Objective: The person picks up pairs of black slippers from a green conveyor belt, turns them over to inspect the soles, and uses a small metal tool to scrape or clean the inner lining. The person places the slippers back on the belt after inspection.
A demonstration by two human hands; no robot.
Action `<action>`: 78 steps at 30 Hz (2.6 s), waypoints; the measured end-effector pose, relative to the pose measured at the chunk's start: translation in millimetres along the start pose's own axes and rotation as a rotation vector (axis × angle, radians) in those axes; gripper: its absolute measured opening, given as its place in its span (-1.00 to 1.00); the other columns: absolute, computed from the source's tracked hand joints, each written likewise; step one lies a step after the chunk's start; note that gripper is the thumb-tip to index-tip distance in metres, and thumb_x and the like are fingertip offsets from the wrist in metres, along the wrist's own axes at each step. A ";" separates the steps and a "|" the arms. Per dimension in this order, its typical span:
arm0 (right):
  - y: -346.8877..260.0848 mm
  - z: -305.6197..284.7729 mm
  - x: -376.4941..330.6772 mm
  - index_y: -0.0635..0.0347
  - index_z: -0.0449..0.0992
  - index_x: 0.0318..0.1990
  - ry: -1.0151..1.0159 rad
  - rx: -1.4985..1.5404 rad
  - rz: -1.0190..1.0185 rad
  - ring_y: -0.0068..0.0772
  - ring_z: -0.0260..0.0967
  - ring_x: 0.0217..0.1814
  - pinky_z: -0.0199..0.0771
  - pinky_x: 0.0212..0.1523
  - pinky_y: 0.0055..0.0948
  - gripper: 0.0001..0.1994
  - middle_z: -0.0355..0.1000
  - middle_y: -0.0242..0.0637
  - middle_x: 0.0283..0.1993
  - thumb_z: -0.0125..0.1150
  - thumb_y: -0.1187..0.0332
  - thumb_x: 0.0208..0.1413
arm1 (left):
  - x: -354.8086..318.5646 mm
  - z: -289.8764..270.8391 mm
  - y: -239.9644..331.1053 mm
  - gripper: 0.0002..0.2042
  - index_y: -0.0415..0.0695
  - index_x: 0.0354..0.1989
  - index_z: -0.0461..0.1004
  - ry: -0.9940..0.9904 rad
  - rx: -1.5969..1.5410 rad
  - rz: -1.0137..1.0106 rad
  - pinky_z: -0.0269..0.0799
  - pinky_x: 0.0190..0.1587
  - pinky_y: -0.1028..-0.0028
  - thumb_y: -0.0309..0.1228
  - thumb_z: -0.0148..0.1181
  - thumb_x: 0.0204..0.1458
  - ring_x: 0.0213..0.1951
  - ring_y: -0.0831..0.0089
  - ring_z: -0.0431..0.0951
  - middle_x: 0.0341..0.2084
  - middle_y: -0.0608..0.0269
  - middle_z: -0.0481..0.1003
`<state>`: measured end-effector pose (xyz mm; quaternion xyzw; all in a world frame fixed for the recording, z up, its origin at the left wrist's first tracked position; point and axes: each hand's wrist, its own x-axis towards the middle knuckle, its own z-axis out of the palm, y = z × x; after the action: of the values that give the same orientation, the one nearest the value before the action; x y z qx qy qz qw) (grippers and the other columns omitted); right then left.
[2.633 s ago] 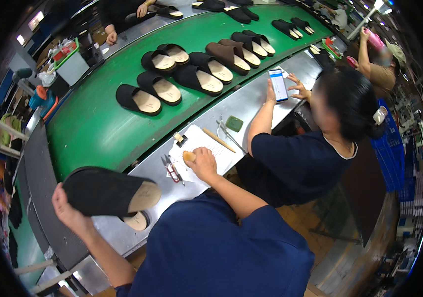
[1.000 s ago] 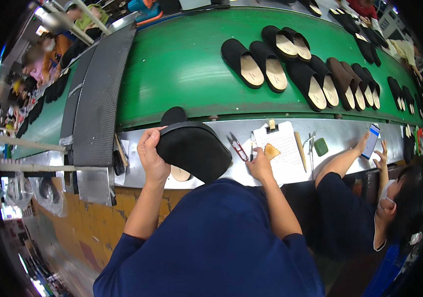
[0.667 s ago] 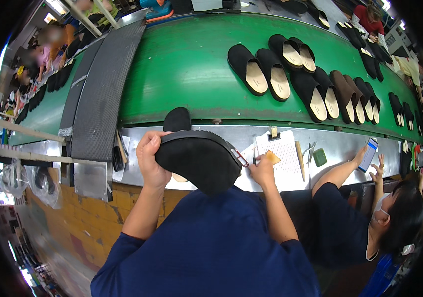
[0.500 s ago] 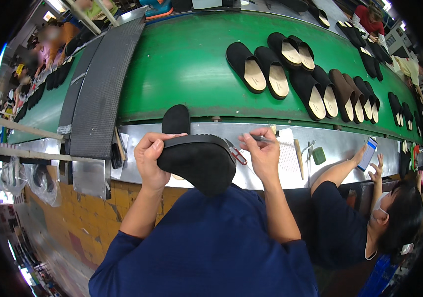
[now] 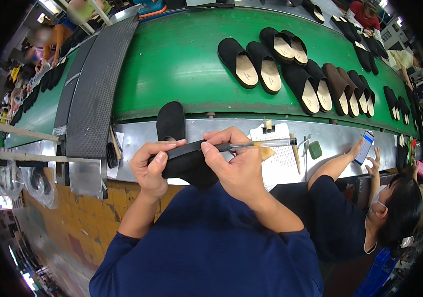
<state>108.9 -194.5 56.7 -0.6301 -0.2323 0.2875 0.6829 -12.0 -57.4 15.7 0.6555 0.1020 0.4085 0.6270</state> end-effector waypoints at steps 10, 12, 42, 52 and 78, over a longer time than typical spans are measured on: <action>5.8 -0.2 -1.9 0.34 0.49 -0.23 -0.108 -0.048 -0.171 -0.55 0.42 -0.25 0.43 -0.15 -0.54 -0.88 0.45 -0.08 -0.05 0.24 0.48 0.11 | 4.8 -0.3 0.2 -0.83 -0.37 -0.29 0.55 -0.010 0.036 0.044 0.44 -0.33 0.58 -0.56 0.06 0.02 -0.46 0.54 0.52 -0.33 -0.04 0.62; 8.5 0.4 -0.5 0.34 0.49 -0.24 -0.115 -0.041 -0.171 -0.55 0.42 -0.24 0.43 -0.15 -0.54 -0.88 0.45 -0.08 -0.04 0.24 0.48 0.11 | 6.0 0.7 0.9 -0.82 -0.37 -0.29 0.55 -0.004 0.026 0.043 0.44 -0.34 0.58 -0.56 0.05 0.02 -0.46 0.54 0.52 -0.33 -0.05 0.62; 59.1 -3.3 24.8 0.35 0.27 0.13 -0.025 -0.361 -0.138 -0.49 0.40 -0.34 0.38 -0.28 -0.48 -0.55 0.44 -0.17 -0.34 -0.07 0.11 0.34 | 8.8 -1.7 -45.8 -0.43 -0.17 0.23 0.24 0.089 -0.990 -0.758 0.41 0.11 0.26 0.04 -0.33 0.30 0.06 0.24 0.47 0.09 0.09 0.41; 30.3 1.5 -0.7 0.32 0.38 -0.02 0.023 0.063 -0.162 -0.55 0.42 -0.31 0.39 -0.31 -0.58 -0.78 0.45 -0.28 -0.38 -0.01 0.35 0.31 | 18.5 -12.0 -42.4 -0.47 -0.15 0.13 0.34 0.128 -1.058 -0.734 0.47 0.03 0.26 0.04 -0.30 0.29 -0.05 0.25 0.53 -0.04 0.12 0.49; 204.2 -87.4 4.7 0.22 0.48 -0.24 0.109 -1.235 0.010 -0.02 0.44 -0.22 0.46 -0.22 -0.11 -0.77 0.44 -0.10 -0.30 0.25 0.26 0.05 | -14.7 -12.1 -35.5 -0.33 -0.26 0.25 0.18 0.206 -0.679 -0.378 0.31 0.20 0.28 0.03 0.09 0.14 0.08 0.25 0.45 0.08 0.10 0.41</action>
<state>151.2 -246.5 -155.1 -0.9238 -0.3178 0.0707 0.2017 -16.0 -51.1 -23.9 0.3365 0.1423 0.3600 0.8585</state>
